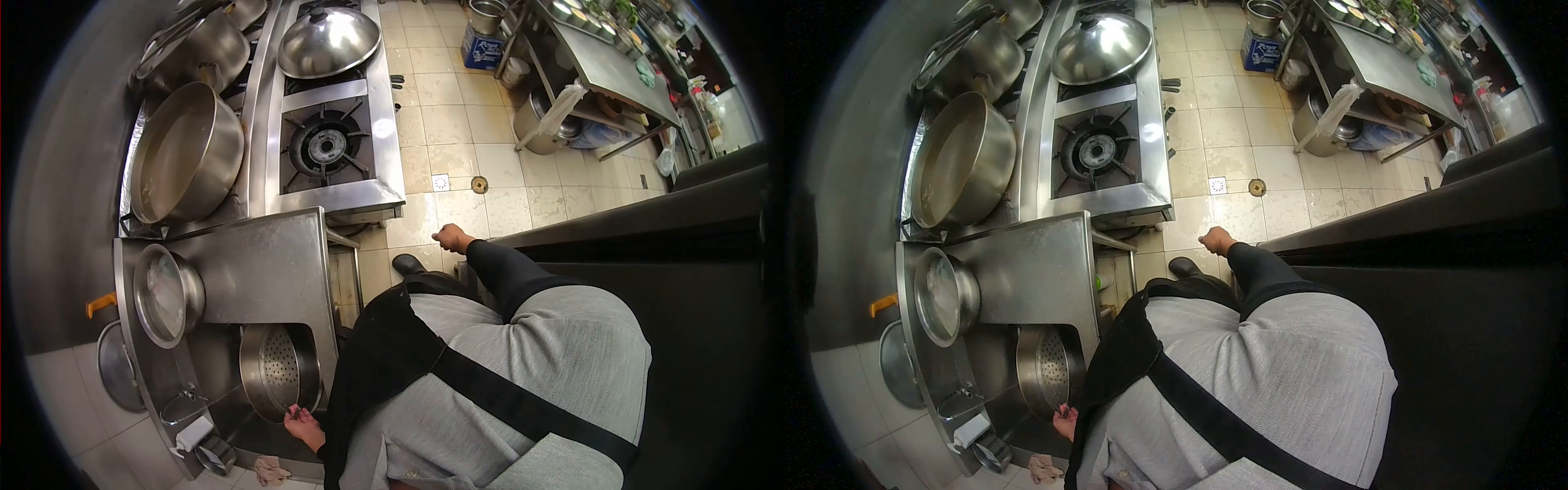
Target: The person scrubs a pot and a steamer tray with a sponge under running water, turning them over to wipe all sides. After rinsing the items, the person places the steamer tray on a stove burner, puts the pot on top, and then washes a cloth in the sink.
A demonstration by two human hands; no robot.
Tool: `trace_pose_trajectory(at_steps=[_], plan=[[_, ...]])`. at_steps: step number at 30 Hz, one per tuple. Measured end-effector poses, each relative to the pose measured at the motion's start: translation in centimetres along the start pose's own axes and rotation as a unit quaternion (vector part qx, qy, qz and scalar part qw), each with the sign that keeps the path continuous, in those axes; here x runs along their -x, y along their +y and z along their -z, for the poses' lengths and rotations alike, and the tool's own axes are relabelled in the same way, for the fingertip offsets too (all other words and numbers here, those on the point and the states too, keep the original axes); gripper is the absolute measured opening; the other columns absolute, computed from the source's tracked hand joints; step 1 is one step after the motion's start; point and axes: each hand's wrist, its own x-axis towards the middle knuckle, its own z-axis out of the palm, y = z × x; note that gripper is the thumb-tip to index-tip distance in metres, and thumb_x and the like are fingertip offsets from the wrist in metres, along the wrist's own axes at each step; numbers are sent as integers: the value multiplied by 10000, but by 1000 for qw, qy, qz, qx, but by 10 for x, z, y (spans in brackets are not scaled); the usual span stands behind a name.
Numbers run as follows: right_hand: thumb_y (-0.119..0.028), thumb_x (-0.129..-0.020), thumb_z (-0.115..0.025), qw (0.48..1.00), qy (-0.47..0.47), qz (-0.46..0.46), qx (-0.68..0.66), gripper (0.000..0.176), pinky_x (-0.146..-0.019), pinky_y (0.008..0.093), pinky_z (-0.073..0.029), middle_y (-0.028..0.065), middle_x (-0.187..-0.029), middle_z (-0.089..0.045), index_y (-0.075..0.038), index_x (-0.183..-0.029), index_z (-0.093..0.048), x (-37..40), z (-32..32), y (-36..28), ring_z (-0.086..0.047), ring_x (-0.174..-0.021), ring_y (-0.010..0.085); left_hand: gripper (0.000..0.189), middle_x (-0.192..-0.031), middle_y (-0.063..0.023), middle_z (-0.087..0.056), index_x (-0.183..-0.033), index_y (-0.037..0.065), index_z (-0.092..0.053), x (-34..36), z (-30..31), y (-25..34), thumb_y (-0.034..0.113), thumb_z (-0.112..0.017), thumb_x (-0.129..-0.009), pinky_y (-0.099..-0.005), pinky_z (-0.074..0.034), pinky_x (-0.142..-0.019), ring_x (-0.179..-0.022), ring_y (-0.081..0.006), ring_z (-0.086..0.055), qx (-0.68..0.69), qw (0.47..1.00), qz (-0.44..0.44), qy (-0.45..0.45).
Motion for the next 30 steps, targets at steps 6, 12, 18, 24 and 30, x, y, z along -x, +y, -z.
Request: trace_pose_trajectory(at_steps=[6,12,18,24,30], plan=[[-334,-907,-612,1000,-2,3,2,407,-507,371,-467,138,-637,-613,47,-774,-663,-5,-3,4,-560,-520,235,256,-917,-35,-673,-838,100,-617,-2,-1,0,297,-506,-958,-299,-451,-828,-849,-156,-587,-11,1000,-17,12],[-371,-882,-589,999,19,40,13,503,-528,410,-511,190,-576,-619,64,-639,-658,-12,-5,2,-601,-481,285,273,-936,-42,-671,-825,92,-617,2,-5,2,298,-503,-963,-306,-456,-824,-850,-159,-576,2,1000,-8,28],[-362,-896,-603,999,16,28,4,496,-543,408,-514,198,-616,-636,88,-697,-670,-7,-1,-8,-611,-505,285,267,-944,-53,-667,-815,96,-606,12,-12,0,287,-497,-967,-302,-461,-814,-831,-156,-561,8,999,-21,45],[-374,-904,-603,999,8,28,18,514,-550,406,-516,199,-638,-641,102,-723,-671,-5,1,-12,-611,-518,280,263,-912,-39,-664,-804,102,-594,4,-6,-1,284,-492,-965,-299,-461,-799,-794,-151,-550,7,1000,-15,23],[-342,-912,-624,1000,-5,7,4,427,-498,375,-465,147,-654,-623,69,-804,-658,-8,1,-11,-558,-517,230,250,-911,-28,-665,-823,104,-597,1,-3,-5,289,-500,-961,-299,-461,-803,-830,-152,-574,-19,999,-35,10]])
